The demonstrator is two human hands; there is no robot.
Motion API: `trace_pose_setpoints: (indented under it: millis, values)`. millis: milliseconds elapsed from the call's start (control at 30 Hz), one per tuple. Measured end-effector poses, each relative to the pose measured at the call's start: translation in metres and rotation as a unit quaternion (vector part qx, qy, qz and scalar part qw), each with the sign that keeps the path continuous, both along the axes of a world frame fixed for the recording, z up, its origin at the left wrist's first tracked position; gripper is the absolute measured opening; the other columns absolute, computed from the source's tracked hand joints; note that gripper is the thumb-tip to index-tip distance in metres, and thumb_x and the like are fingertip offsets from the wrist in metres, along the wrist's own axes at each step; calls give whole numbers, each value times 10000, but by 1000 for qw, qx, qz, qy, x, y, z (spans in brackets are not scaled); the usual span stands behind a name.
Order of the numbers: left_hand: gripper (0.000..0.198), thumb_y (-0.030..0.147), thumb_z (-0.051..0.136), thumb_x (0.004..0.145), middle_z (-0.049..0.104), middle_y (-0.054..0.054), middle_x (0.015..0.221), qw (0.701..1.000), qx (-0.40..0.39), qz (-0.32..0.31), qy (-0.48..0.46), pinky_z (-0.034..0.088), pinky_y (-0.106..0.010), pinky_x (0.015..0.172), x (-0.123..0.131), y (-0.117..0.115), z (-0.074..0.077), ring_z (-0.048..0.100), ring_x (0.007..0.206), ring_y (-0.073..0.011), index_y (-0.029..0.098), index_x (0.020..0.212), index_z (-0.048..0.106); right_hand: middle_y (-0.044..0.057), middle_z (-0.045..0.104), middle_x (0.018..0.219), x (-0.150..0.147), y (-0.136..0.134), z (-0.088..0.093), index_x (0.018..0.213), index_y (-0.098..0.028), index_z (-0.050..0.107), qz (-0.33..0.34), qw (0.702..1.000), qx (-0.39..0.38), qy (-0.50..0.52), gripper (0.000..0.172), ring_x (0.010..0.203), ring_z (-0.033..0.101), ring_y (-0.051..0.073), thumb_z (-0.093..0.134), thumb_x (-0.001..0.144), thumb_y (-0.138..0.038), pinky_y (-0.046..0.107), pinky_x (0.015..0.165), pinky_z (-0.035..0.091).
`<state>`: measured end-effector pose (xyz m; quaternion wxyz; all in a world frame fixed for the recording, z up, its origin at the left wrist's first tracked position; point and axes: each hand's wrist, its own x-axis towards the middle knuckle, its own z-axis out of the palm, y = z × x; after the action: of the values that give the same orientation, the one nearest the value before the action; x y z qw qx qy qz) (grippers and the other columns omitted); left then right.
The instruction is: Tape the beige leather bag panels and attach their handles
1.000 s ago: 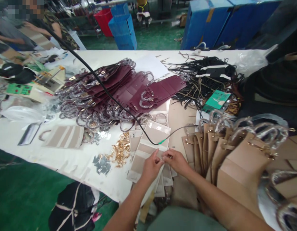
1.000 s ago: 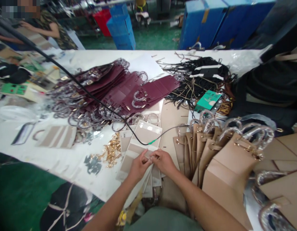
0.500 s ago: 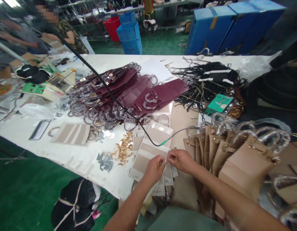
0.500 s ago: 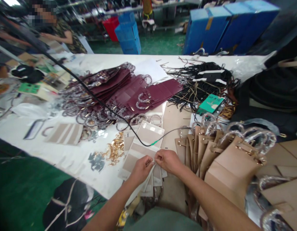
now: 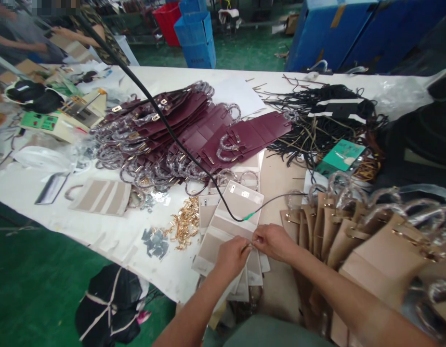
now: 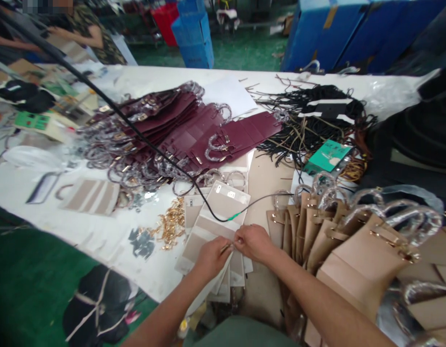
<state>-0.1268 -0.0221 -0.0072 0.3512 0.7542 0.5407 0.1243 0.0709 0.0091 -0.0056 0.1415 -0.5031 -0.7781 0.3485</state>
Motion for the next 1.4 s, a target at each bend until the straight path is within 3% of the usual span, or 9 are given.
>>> trace_pose_setpoints:
  millis: [167,367,533,733,833,1000,1167,1333,1400]
  values:
    - [281,290,449,989,644,-72,823,999,46,11,6,392,-314,701,9,-3,4,590,777,-218,240,845,685,20,677,705,2,14,-14,682,-229,680,-134,989,3,57,152,653,563,171,613,812,-274,280,645,379]
    - [216,321,504,964,672,-42,834,985,-45,143,-86,428,-306,732,2,-12,-31,614,790,-206,212,917,685,25,679,706,-4,88,-32,850,-189,694,-352,861,-167,329,394,650,607,183,660,769,-572,268,567,452]
    - [221,232,592,851,713,-36,960,958,-126,204,-159,468,-313,841,-14,-7,-56,647,905,-214,196,1054,671,7,655,646,-30,134,-54,824,-201,709,-337,889,-142,274,283,605,581,172,698,718,-463,265,557,413]
    - [294,162,593,783,715,-37,989,960,-128,193,-154,468,-323,875,-17,-5,-65,640,949,-223,208,1060,681,-13,665,791,-27,137,-80,883,-280,728,-350,927,-49,123,208,717,557,174,734,712,-398,277,638,384]
    - [287,172,593,796,712,-46,1005,961,-126,185,-164,466,-329,898,-18,-5,-65,637,970,-223,206,1065,687,-5,652,833,-23,138,-93,1032,-241,712,-374,919,-31,118,427,737,572,187,741,678,-479,291,669,422]
    - [174,211,580,834,701,-63,980,962,-101,180,-180,467,-341,911,-13,-9,-50,631,974,-228,195,938,717,33,677,759,-14,143,-94,902,-185,738,-393,896,-54,200,377,723,592,210,637,737,-508,321,695,470]
    - [209,327,560,884,722,-56,868,951,-124,227,-172,486,-332,808,-3,-24,-28,645,840,-223,188,878,716,57,725,830,2,90,-53,973,-188,728,-382,891,-49,241,395,748,617,220,614,806,-527,332,708,500]
    - [234,346,579,885,743,-33,850,961,-103,193,-168,484,-308,758,3,-38,-3,638,770,-203,198,978,736,10,710,806,-5,-21,-21,944,-245,758,-152,938,-141,279,213,723,617,195,710,795,-390,296,668,494]
    - [228,340,593,883,742,-26,834,966,-86,183,-158,485,-305,750,6,-42,7,637,751,-198,206,1004,732,-9,684,732,-11,-50,-17,874,-240,752,-136,936,-164,282,125,677,604,182,676,812,-317,281,628,473]
